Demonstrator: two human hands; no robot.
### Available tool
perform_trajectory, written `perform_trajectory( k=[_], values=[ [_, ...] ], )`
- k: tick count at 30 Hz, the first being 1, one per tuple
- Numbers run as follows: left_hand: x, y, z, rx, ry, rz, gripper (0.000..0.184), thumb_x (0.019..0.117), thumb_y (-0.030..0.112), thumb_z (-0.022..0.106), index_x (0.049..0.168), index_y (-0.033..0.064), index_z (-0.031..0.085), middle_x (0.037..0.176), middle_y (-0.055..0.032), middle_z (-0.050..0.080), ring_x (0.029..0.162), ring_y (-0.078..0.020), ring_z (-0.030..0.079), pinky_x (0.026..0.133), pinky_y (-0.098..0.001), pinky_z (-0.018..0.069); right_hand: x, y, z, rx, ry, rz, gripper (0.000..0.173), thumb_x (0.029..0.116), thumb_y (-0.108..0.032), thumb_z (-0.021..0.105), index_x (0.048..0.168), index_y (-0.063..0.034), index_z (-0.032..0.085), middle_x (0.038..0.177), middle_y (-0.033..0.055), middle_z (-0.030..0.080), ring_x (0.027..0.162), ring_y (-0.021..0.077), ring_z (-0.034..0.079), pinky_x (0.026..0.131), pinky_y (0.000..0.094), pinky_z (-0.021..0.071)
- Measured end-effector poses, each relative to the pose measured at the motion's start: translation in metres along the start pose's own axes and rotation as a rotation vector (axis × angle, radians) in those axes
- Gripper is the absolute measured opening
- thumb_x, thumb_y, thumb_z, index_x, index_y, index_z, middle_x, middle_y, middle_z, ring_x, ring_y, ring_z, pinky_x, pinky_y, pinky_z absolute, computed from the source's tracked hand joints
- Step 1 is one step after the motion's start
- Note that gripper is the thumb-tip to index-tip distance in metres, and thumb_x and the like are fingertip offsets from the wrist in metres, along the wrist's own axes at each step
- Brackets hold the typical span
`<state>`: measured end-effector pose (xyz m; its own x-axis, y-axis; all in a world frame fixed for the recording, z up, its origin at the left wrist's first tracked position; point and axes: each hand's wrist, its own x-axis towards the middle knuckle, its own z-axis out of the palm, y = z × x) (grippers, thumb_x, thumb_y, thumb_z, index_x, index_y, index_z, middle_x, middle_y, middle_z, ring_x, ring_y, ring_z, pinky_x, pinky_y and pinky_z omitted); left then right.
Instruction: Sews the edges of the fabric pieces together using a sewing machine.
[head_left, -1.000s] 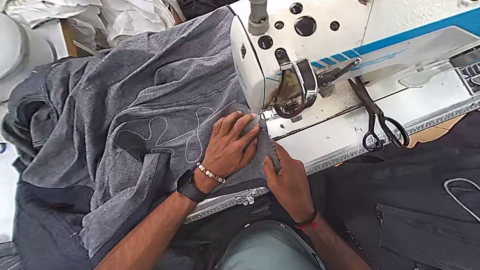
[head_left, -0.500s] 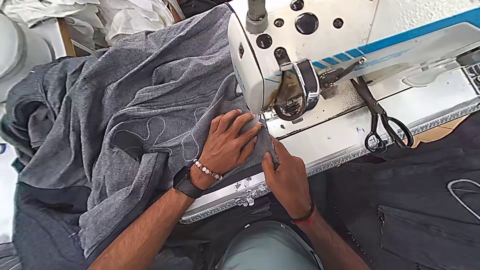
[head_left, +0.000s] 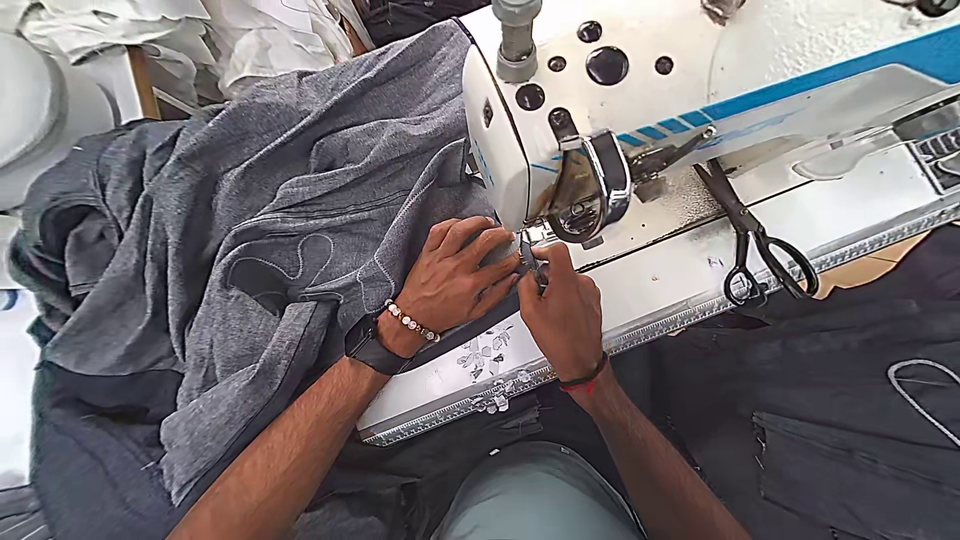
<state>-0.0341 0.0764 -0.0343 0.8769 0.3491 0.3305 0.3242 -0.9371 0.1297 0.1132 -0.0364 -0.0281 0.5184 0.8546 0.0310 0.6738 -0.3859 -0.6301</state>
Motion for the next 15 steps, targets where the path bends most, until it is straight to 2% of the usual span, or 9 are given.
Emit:
perform_trajectory(
  k=[2, 4, 6, 7, 9, 10, 12, 13, 15],
  values=[
    [-0.001, 0.008, -0.003, -0.022, -0.025, -0.042, 0.03, 0.1029, 0.032, 0.053, 0.118, 0.0209, 0.076, 0.136, -0.007, 0.064, 0.133, -0.03, 0.053, 0.111, -0.0503, 0.0398, 0.007, -0.003, 0.002, 0.001, 0.004, 0.005, 0.022, 0.0928, -0.021, 0.061, 0.111, -0.0111, 0.066, 0.063, 0.0019, 0.06, 0.055, 0.0219, 0.061, 0.049, 0.0428, 0.0467],
    [-0.006, 0.021, 0.0, -0.057, -0.043, -0.153, 0.032, 0.1032, 0.029, 0.05, 0.123, 0.0212, 0.074, 0.141, -0.0063, 0.062, 0.139, -0.031, 0.049, 0.114, -0.052, 0.0387, 0.009, -0.003, 0.004, -0.009, 0.007, 0.009, 0.027, 0.0926, -0.023, 0.061, 0.116, -0.0108, 0.065, 0.062, 0.0018, 0.06, 0.055, 0.0227, 0.061, 0.049, 0.0436, 0.0473],
    [-0.009, 0.019, 0.003, -0.074, -0.086, -0.261, 0.041, 0.1039, 0.042, 0.046, 0.138, 0.0277, 0.065, 0.153, -0.0024, 0.052, 0.15, -0.0316, 0.036, 0.122, -0.0604, 0.0241, 0.012, -0.001, 0.001, -0.004, -0.013, -0.012, 0.038, 0.0923, -0.025, 0.061, 0.126, -0.0075, 0.06, 0.064, 0.0036, 0.061, 0.058, 0.0253, 0.063, 0.052, 0.0463, 0.0496],
    [-0.007, 0.012, 0.001, -0.067, -0.122, -0.304, 0.051, 0.1026, 0.052, 0.044, 0.144, 0.0272, 0.058, 0.159, -0.0005, 0.045, 0.154, -0.0322, 0.028, 0.123, -0.0643, 0.017, 0.017, -0.001, -0.003, 0.026, -0.065, -0.022, 0.045, 0.0929, -0.028, 0.062, 0.131, -0.0041, 0.058, 0.068, 0.0065, 0.063, 0.061, 0.0269, 0.065, 0.055, 0.0488, 0.0522],
    [-0.005, -0.001, -0.006, -0.063, -0.164, -0.342, 0.069, 0.0967, 0.066, 0.044, 0.148, 0.0202, 0.053, 0.165, -0.0023, 0.038, 0.156, -0.0361, 0.021, 0.123, -0.0666, 0.0116, 0.03, 0.005, -0.016, 0.092, -0.26, -0.019, 0.053, 0.0974, -0.038, 0.063, 0.136, -0.0029, 0.054, 0.081, 0.0119, 0.067, 0.068, 0.0277, 0.066, 0.064, 0.0516, 0.0553],
    [-0.006, -0.005, -0.006, -0.066, -0.16, -0.328, 0.071, 0.0952, 0.068, 0.045, 0.147, 0.0196, 0.054, 0.165, -0.0032, 0.038, 0.156, -0.0375, 0.023, 0.123, -0.0665, 0.0124, 0.038, 0.01, -0.023, 0.067, -0.321, -0.034, 0.054, 0.0996, -0.047, 0.061, 0.134, -0.0048, 0.059, 0.085, 0.0124, 0.068, 0.066, 0.0261, 0.066, 0.063, 0.0505, 0.0569],
    [-0.006, -0.013, -0.004, -0.061, -0.149, -0.292, 0.072, 0.0949, 0.07, 0.043, 0.148, 0.0223, 0.052, 0.164, -0.0026, 0.039, 0.156, -0.0364, 0.023, 0.124, -0.0646, 0.0138, 0.051, 0.012, -0.041, -0.126, -0.267, -0.026, 0.047, 0.1012, -0.054, 0.056, 0.109, -0.011, 0.073, 0.08, 0.0122, 0.069, 0.069, 0.0316, 0.066, 0.062, 0.056, 0.0532],
    [-0.006, -0.015, -0.003, -0.055, -0.145, -0.281, 0.071, 0.0957, 0.069, 0.042, 0.149, 0.023, 0.052, 0.165, -0.0027, 0.038, 0.156, -0.0364, 0.023, 0.124, -0.0644, 0.014, 0.054, 0.01, -0.051, -0.268, -0.213, 0.014, 0.049, 0.1016, -0.055, 0.053, 0.092, -0.0114, 0.074, 0.077, 0.014, 0.069, 0.073, 0.0365, 0.068, 0.062, 0.0595, 0.0512],
    [-0.008, -0.016, -0.001, -0.052, -0.139, -0.262, 0.066, 0.098, 0.066, 0.04, 0.149, 0.0264, 0.052, 0.166, -0.003, 0.036, 0.156, -0.037, 0.021, 0.124, -0.0641, 0.0136, 0.049, 0.015, -0.062, -0.477, -0.117, 0.077, 0.057, 0.1018, -0.057, 0.047, 0.072, -0.0112, 0.062, 0.068, 0.0134, 0.063, 0.07, 0.0365, 0.067, 0.057, 0.0567, 0.0448]
  ],
)
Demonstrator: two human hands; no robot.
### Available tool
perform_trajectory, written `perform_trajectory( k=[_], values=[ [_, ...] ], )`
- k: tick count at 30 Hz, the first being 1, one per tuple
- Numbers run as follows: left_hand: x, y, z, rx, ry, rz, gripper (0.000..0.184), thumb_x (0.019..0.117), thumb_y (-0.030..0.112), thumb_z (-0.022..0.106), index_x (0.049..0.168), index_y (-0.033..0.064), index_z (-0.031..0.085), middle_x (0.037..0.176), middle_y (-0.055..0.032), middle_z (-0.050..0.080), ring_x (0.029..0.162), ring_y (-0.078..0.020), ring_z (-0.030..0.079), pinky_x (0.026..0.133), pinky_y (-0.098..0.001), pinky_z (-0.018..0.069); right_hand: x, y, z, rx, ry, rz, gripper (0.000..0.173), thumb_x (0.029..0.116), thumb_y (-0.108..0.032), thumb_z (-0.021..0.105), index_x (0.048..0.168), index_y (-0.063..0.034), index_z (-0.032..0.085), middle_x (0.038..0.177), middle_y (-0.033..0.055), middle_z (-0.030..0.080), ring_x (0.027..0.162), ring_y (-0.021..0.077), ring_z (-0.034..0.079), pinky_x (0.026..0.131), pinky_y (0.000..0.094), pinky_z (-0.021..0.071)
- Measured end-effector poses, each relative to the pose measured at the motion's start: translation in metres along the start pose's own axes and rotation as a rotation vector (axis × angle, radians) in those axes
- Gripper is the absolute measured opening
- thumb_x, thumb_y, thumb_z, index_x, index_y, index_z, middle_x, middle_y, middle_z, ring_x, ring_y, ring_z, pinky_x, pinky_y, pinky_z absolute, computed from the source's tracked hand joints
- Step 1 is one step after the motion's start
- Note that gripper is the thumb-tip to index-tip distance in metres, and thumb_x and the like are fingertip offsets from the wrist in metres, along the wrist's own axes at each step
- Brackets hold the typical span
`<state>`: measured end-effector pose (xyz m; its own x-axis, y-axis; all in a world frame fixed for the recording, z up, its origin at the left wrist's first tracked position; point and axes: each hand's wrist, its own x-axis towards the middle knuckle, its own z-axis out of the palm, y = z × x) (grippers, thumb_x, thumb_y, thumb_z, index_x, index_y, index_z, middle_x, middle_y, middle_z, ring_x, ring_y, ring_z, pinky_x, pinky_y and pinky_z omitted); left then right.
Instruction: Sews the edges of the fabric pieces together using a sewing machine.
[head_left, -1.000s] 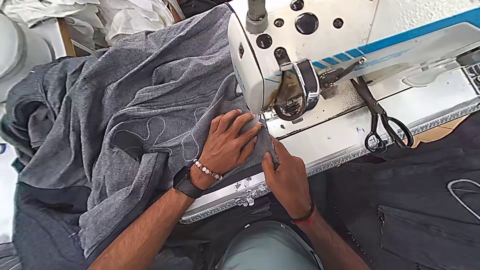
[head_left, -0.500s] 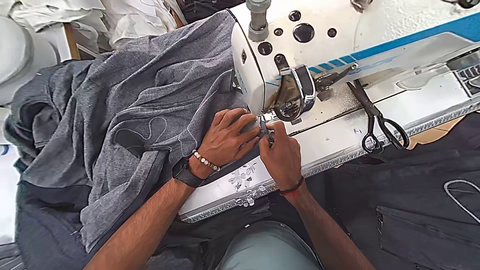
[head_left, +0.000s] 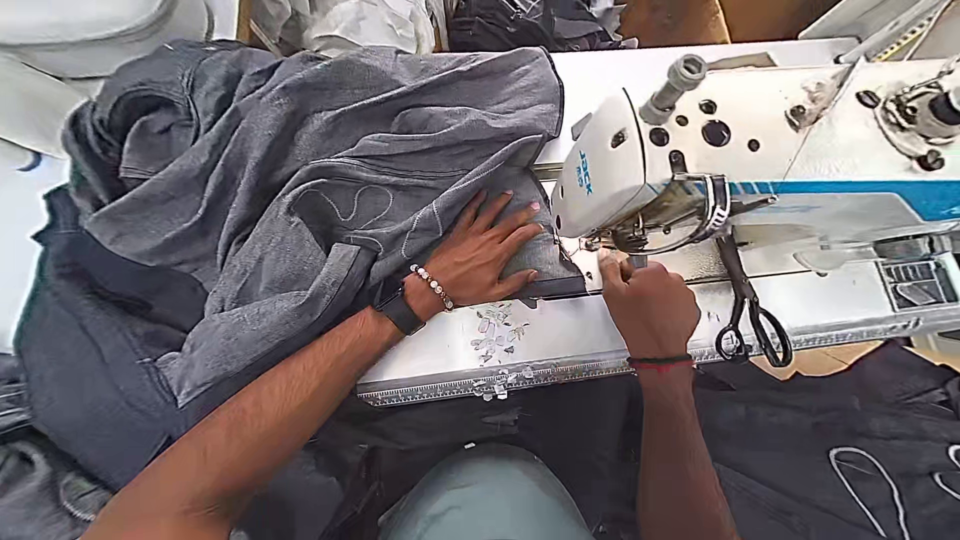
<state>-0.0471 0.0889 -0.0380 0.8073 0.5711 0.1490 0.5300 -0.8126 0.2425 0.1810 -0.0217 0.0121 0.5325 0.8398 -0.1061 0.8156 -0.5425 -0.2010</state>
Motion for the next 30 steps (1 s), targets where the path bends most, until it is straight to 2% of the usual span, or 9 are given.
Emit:
perform_trajectory(
  k=[2, 5, 8, 11, 14, 17, 22, 27, 30],
  values=[
    [-0.001, 0.001, 0.002, -0.005, 0.038, 0.085, 0.051, 0.1014, 0.057, 0.043, 0.144, 0.0337, 0.058, 0.161, -0.0046, 0.044, 0.153, -0.0376, 0.027, 0.124, -0.0621, 0.0163, -0.012, 0.013, 0.008, 0.05, 0.112, -0.024, 0.05, 0.1018, -0.052, 0.05, 0.08, -0.0101, 0.067, 0.072, 0.0117, 0.065, 0.071, 0.0336, 0.067, 0.058, 0.0556, 0.048],
    [0.0, 0.008, 0.001, -0.012, 0.096, 0.356, 0.035, 0.1048, 0.031, 0.05, 0.135, 0.0332, 0.068, 0.144, -0.007, 0.06, 0.139, -0.0311, 0.049, 0.118, -0.051, 0.036, -0.028, 0.018, 0.039, 0.271, 0.231, -0.14, 0.047, 0.0957, -0.055, 0.063, 0.105, -0.0098, 0.072, 0.094, 0.0109, 0.066, 0.092, 0.0329, 0.062, 0.078, 0.0554, 0.0494],
    [0.007, 0.026, -0.01, -0.009, 0.011, 0.447, 0.031, 0.1015, 0.021, 0.058, 0.129, 0.0257, 0.072, 0.133, -0.009, 0.065, 0.129, -0.0278, 0.058, 0.109, -0.0432, 0.048, -0.036, 0.009, 0.056, 0.249, 0.338, -0.105, 0.046, 0.09, -0.057, 0.066, 0.106, -0.0149, 0.073, 0.101, 0.0088, 0.064, 0.097, 0.031, 0.059, 0.079, 0.0515, 0.0443],
    [0.017, 0.045, -0.012, -0.043, 0.085, 0.393, 0.024, 0.1003, 0.015, 0.059, 0.12, 0.0165, 0.074, 0.121, -0.0069, 0.072, 0.11, -0.0243, 0.069, 0.087, -0.0391, 0.0579, -0.038, 0.01, 0.058, 0.25, 0.34, -0.093, 0.038, 0.0898, -0.054, 0.067, 0.104, -0.0198, 0.074, 0.101, 0.0043, 0.063, 0.097, 0.0281, 0.057, 0.079, 0.0494, 0.0426],
    [0.03, 0.054, -0.008, 0.001, 0.185, 0.372, 0.026, 0.1024, 0.013, 0.058, 0.126, 0.0121, 0.069, 0.117, -0.0076, 0.074, 0.101, -0.0251, 0.072, 0.081, -0.0387, 0.0588, -0.038, 0.012, 0.06, 0.27, 0.348, -0.105, 0.032, 0.0913, -0.051, 0.067, 0.1, -0.0214, 0.075, 0.096, 0.0, 0.063, 0.095, 0.0243, 0.057, 0.079, 0.0469, 0.0406],
    [0.037, 0.048, 0.0, 0.039, 0.232, 0.421, 0.025, 0.1021, 0.009, 0.057, 0.124, 0.0102, 0.069, 0.101, -0.0071, 0.075, 0.092, -0.0243, 0.072, 0.075, -0.0372, 0.0573, -0.04, 0.014, 0.061, 0.314, 0.353, -0.139, 0.024, 0.0929, -0.046, 0.068, 0.1, -0.0247, 0.077, 0.093, -0.0034, 0.065, 0.094, 0.0204, 0.057, 0.081, 0.0454, 0.0399],
    [0.032, 0.041, 0.001, 0.03, 0.206, 0.442, 0.021, 0.1018, 0.008, 0.057, 0.12, 0.0092, 0.069, 0.099, -0.0078, 0.075, 0.097, -0.0244, 0.072, 0.08, -0.0375, 0.0578, -0.046, 0.015, 0.067, 0.358, 0.429, -0.289, 0.013, 0.0938, -0.033, 0.071, 0.102, -0.0275, 0.08, 0.093, -0.0067, 0.07, 0.093, 0.0172, 0.058, 0.083, 0.0431, 0.0393],
    [0.025, 0.029, -0.001, 0.035, 0.102, 0.504, 0.028, 0.1012, 0.016, 0.06, 0.127, 0.0148, 0.071, 0.13, -0.0028, 0.07, 0.123, -0.0227, 0.063, 0.103, -0.0396, 0.0498, -0.059, 0.016, 0.071, 0.335, 0.432, -0.346, 0.021, 0.0944, -0.026, 0.066, 0.109, -0.0263, 0.081, 0.096, -0.0028, 0.07, 0.094, 0.0193, 0.059, 0.081, 0.0428, 0.0403],
    [0.017, 0.027, -0.002, 0.066, 0.069, 0.468, 0.035, 0.102, 0.021, 0.057, 0.135, 0.02, 0.069, 0.142, -0.0004, 0.064, 0.133, -0.0254, 0.056, 0.111, -0.0432, 0.0408, -0.059, 0.018, 0.065, 0.47, 0.414, -0.24, 0.021, 0.0954, -0.023, 0.065, 0.11, -0.0196, 0.08, 0.098, -0.0002, 0.073, 0.095, 0.0209, 0.064, 0.082, 0.0426, 0.0496]
  ],
)
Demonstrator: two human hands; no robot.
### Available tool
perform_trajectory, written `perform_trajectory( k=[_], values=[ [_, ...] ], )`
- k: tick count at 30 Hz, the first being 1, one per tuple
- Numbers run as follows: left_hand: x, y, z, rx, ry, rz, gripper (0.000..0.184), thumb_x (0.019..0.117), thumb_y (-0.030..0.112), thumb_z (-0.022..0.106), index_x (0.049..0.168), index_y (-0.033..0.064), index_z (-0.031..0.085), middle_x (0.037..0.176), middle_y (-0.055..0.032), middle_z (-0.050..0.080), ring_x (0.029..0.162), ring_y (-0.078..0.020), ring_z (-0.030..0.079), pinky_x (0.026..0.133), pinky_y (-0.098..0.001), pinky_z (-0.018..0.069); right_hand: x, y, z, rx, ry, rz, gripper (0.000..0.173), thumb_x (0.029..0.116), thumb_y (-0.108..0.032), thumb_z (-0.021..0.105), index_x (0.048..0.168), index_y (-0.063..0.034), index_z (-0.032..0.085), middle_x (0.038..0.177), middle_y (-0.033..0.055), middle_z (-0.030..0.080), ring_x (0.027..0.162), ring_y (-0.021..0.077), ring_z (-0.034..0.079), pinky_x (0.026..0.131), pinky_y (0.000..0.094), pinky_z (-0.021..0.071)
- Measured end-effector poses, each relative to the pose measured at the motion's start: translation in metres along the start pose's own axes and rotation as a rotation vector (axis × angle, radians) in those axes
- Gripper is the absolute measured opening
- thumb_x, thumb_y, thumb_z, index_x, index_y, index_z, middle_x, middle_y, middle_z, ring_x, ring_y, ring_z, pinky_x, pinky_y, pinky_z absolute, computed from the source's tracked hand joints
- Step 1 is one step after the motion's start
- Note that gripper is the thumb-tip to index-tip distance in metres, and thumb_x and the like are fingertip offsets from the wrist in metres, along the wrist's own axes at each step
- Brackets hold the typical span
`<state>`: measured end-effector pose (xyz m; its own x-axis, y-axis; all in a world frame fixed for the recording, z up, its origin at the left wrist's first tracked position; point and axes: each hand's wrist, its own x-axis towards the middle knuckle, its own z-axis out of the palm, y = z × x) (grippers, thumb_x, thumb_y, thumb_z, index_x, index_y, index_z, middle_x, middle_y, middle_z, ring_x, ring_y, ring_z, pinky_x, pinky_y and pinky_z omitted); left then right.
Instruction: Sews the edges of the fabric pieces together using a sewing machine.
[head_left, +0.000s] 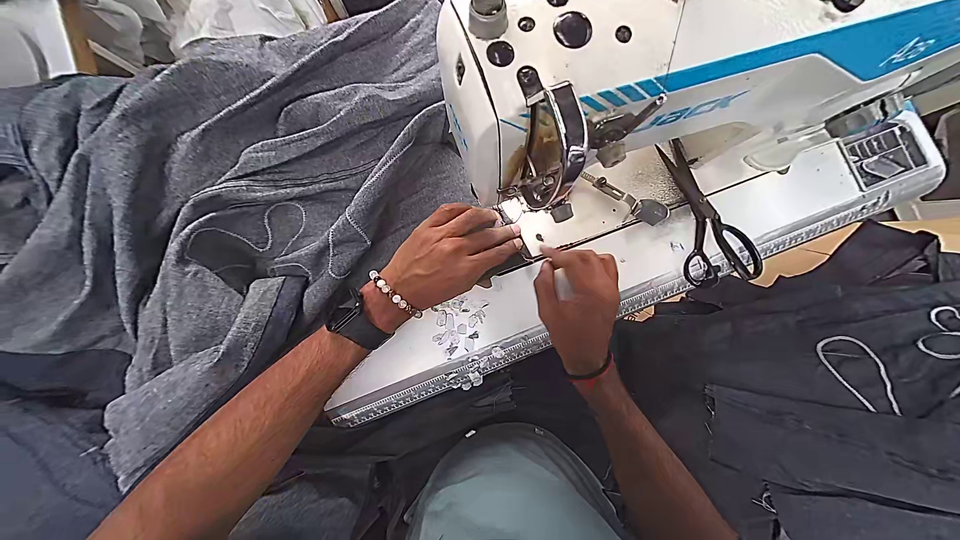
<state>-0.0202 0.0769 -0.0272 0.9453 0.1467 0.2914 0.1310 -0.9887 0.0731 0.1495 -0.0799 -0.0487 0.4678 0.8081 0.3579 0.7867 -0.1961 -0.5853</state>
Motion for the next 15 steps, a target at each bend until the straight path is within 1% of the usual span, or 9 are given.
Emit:
perform_trajectory(
  k=[2, 3, 5, 8, 9, 11, 13, 15],
  values=[
    [-0.001, 0.004, -0.003, 0.047, -0.01, -0.026, 0.036, 0.1015, 0.021, 0.057, 0.135, 0.021, 0.069, 0.143, -0.0016, 0.063, 0.133, -0.0282, 0.054, 0.111, -0.0453, 0.0391, 0.01, -0.005, -0.003, 0.006, -0.039, 0.123, 0.021, 0.0986, -0.032, 0.066, 0.109, -0.0194, 0.08, 0.097, -0.0012, 0.072, 0.095, 0.0206, 0.063, 0.083, 0.0418, 0.0491],
    [-0.002, 0.007, -0.003, 0.062, -0.004, -0.035, 0.035, 0.1015, 0.021, 0.057, 0.134, 0.0209, 0.07, 0.142, -0.0023, 0.063, 0.131, -0.0288, 0.055, 0.11, -0.0458, 0.0395, 0.013, -0.009, -0.003, 0.005, -0.076, 0.173, 0.022, 0.0986, -0.036, 0.067, 0.107, -0.0206, 0.081, 0.096, -0.0014, 0.072, 0.095, 0.0213, 0.062, 0.083, 0.0434, 0.0467],
    [-0.002, 0.008, -0.002, 0.075, 0.023, -0.05, 0.034, 0.1012, 0.019, 0.056, 0.132, 0.0196, 0.071, 0.138, -0.0028, 0.066, 0.128, -0.0292, 0.057, 0.107, -0.0462, 0.0406, 0.021, -0.016, -0.001, -0.015, -0.126, 0.245, 0.023, 0.0956, -0.043, 0.071, 0.101, -0.0241, 0.081, 0.091, -0.0035, 0.07, 0.094, 0.0217, 0.06, 0.082, 0.0463, 0.0425],
    [-0.003, 0.009, -0.001, 0.074, 0.038, -0.079, 0.033, 0.1012, 0.02, 0.056, 0.131, 0.0189, 0.071, 0.136, -0.0008, 0.067, 0.13, -0.028, 0.056, 0.108, -0.0457, 0.0399, 0.028, -0.025, 0.001, -0.087, -0.169, 0.278, 0.019, 0.092, -0.043, 0.072, 0.093, -0.0263, 0.08, 0.084, -0.0053, 0.067, 0.094, 0.0219, 0.058, 0.081, 0.0485, 0.0391],
    [-0.003, 0.009, -0.001, 0.076, 0.034, -0.088, 0.034, 0.1013, 0.02, 0.056, 0.131, 0.0195, 0.072, 0.137, -0.0001, 0.067, 0.131, -0.0278, 0.056, 0.109, -0.0459, 0.0392, 0.028, -0.026, 0.005, -0.124, -0.144, 0.246, 0.017, 0.0908, -0.041, 0.071, 0.09, -0.0257, 0.078, 0.083, -0.0051, 0.065, 0.093, 0.0217, 0.057, 0.08, 0.0481, 0.0384],
    [-0.004, 0.01, -0.001, 0.073, 0.025, -0.106, 0.033, 0.1013, 0.021, 0.055, 0.13, 0.0201, 0.072, 0.137, 0.0005, 0.067, 0.132, -0.0276, 0.055, 0.11, -0.0463, 0.0376, 0.023, -0.027, 0.015, -0.205, -0.039, 0.121, 0.014, 0.0897, -0.036, 0.069, 0.086, -0.024, 0.075, 0.082, -0.004, 0.064, 0.091, 0.0218, 0.057, 0.08, 0.047, 0.0378],
    [-0.004, 0.009, -0.001, 0.058, 0.02, -0.114, 0.033, 0.1015, 0.021, 0.055, 0.129, 0.0184, 0.072, 0.137, 0.0, 0.067, 0.132, -0.0276, 0.055, 0.111, -0.046, 0.0379, 0.017, -0.026, 0.022, -0.249, 0.035, -0.032, 0.013, 0.0938, -0.032, 0.067, 0.092, -0.0212, 0.075, 0.088, -0.0012, 0.066, 0.092, 0.0224, 0.058, 0.082, 0.0469, 0.0383],
    [-0.004, 0.009, -0.001, 0.037, 0.03, -0.092, 0.032, 0.1012, 0.02, 0.055, 0.127, 0.0156, 0.072, 0.135, -0.0025, 0.068, 0.131, -0.0289, 0.055, 0.11, -0.0465, 0.039, 0.009, -0.025, 0.022, -0.278, 0.04, -0.131, 0.015, 0.0973, -0.029, 0.065, 0.099, -0.0194, 0.077, 0.097, 0.0009, 0.07, 0.097, 0.0237, 0.06, 0.087, 0.0485, 0.039]
  ],
)
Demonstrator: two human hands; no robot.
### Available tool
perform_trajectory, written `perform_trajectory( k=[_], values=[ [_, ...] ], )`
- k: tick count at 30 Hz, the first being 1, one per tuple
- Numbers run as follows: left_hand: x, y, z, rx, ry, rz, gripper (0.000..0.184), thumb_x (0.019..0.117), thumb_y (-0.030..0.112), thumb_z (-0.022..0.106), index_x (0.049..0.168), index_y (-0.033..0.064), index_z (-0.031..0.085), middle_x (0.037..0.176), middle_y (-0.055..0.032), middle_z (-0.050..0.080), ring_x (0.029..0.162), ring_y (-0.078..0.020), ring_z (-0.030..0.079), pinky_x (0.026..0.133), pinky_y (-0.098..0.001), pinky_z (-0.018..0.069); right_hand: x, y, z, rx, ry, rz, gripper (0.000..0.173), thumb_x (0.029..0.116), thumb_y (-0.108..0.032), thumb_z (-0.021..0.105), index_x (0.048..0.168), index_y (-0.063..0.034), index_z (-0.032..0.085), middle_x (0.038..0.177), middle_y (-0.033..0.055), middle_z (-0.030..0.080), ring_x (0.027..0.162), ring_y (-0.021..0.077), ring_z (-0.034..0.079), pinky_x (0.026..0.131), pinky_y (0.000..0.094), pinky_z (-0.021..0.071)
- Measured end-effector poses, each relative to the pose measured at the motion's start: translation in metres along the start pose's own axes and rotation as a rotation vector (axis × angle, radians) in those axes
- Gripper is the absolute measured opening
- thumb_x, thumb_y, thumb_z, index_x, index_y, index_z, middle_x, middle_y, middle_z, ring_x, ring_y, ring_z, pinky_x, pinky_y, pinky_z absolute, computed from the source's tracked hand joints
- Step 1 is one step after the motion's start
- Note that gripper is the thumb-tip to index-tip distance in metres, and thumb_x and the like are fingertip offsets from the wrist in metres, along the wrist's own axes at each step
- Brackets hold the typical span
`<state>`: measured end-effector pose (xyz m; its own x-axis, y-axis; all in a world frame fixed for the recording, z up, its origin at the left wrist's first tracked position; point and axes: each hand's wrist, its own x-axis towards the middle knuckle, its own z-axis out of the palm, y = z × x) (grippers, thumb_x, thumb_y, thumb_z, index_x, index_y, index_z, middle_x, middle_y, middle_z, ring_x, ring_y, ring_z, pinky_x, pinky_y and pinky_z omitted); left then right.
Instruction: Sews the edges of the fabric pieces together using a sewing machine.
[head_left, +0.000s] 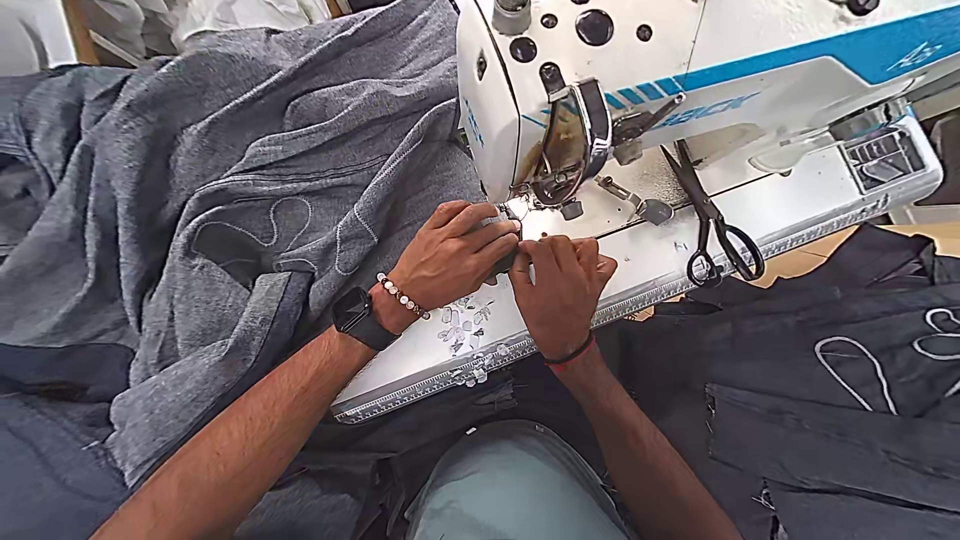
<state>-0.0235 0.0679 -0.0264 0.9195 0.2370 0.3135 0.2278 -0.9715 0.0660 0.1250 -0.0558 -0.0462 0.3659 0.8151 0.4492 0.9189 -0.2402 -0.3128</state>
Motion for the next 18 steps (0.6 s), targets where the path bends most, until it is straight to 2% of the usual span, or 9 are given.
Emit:
perform_trajectory(
  k=[3, 5, 7, 9, 11, 14, 16, 18],
  values=[
    [-0.001, -0.007, 0.002, -0.01, 0.001, 0.046, 0.034, 0.1044, 0.031, 0.051, 0.132, 0.0235, 0.069, 0.139, -0.0005, 0.065, 0.133, -0.0266, 0.054, 0.11, -0.0458, 0.038, -0.008, 0.002, -0.009, 0.01, -0.105, -0.063, 0.015, 0.0956, -0.027, 0.063, 0.098, -0.0223, 0.077, 0.105, 0.0001, 0.067, 0.107, 0.0247, 0.057, 0.09, 0.0493, 0.0373],
    [-0.002, -0.01, 0.002, -0.025, 0.002, 0.06, 0.035, 0.1049, 0.039, 0.052, 0.132, 0.0264, 0.07, 0.141, 0.0011, 0.064, 0.135, -0.0255, 0.052, 0.112, -0.0463, 0.0361, -0.01, 0.006, -0.021, 0.059, -0.193, -0.042, 0.023, 0.0947, -0.024, 0.061, 0.108, -0.0266, 0.08, 0.113, -0.0028, 0.068, 0.11, 0.0213, 0.058, 0.089, 0.0476, 0.0386],
    [-0.004, -0.01, 0.001, -0.012, 0.001, 0.064, 0.037, 0.1038, 0.046, 0.054, 0.131, 0.0272, 0.072, 0.141, 0.0018, 0.064, 0.137, -0.0253, 0.051, 0.114, -0.0466, 0.0342, -0.01, 0.015, -0.029, 0.182, -0.183, 0.014, 0.022, 0.0936, -0.02, 0.063, 0.106, -0.0239, 0.08, 0.114, -0.0035, 0.073, 0.107, 0.0191, 0.065, 0.086, 0.0469, 0.0467],
    [-0.003, -0.006, 0.001, 0.033, 0.015, 0.053, 0.034, 0.1035, 0.043, 0.056, 0.128, 0.0264, 0.074, 0.139, 0.0016, 0.066, 0.136, -0.0256, 0.051, 0.114, -0.0472, 0.0343, -0.005, 0.024, -0.029, 0.251, -0.137, 0.031, 0.02, 0.0936, -0.016, 0.063, 0.106, -0.0194, 0.079, 0.112, -0.0014, 0.075, 0.101, 0.0196, 0.067, 0.082, 0.0449, 0.0488],
    [0.001, 0.003, 0.002, -0.028, 0.047, -0.03, 0.028, 0.1015, 0.035, 0.059, 0.118, 0.0227, 0.079, 0.128, -0.001, 0.07, 0.131, -0.0282, 0.054, 0.11, -0.0491, 0.0366, 0.003, 0.031, -0.025, 0.249, -0.179, -0.032, 0.024, 0.0945, -0.02, 0.063, 0.115, -0.0164, 0.075, 0.114, 0.0018, 0.073, 0.101, 0.0226, 0.066, 0.08, 0.0446, 0.0502],
    [0.007, 0.015, 0.005, -0.307, 0.068, -0.296, 0.022, 0.0941, 0.034, 0.066, 0.092, 0.0207, 0.083, 0.114, -0.0026, 0.071, 0.122, -0.0291, 0.054, 0.1, -0.0503, 0.0404, 0.011, 0.031, -0.014, 0.262, -0.153, -0.137, 0.019, 0.0976, -0.026, 0.067, 0.112, -0.0191, 0.077, 0.11, 0.0016, 0.073, 0.097, 0.0219, 0.065, 0.08, 0.0432, 0.0476],
    [0.007, 0.015, 0.004, -0.38, 0.061, -0.379, 0.023, 0.0945, 0.033, 0.065, 0.09, 0.0194, 0.083, 0.116, -0.0028, 0.07, 0.123, -0.0295, 0.053, 0.099, -0.0511, 0.0401, 0.013, 0.031, -0.009, 0.261, -0.101, -0.17, 0.016, 0.0999, -0.025, 0.066, 0.109, -0.0195, 0.079, 0.107, 0.0009, 0.075, 0.094, 0.02, 0.066, 0.08, 0.0422, 0.0475],
    [0.004, 0.017, 0.003, -0.357, 0.071, -0.399, 0.025, 0.0987, 0.032, 0.06, 0.099, 0.0167, 0.081, 0.119, -0.0047, 0.069, 0.125, -0.0299, 0.053, 0.101, -0.0502, 0.0415, 0.008, 0.031, -0.007, 0.25, -0.068, -0.186, 0.015, 0.1003, -0.018, 0.065, 0.106, -0.0187, 0.079, 0.109, 0.0001, 0.076, 0.095, 0.0179, 0.068, 0.082, 0.0421, 0.0466]
  ],
)
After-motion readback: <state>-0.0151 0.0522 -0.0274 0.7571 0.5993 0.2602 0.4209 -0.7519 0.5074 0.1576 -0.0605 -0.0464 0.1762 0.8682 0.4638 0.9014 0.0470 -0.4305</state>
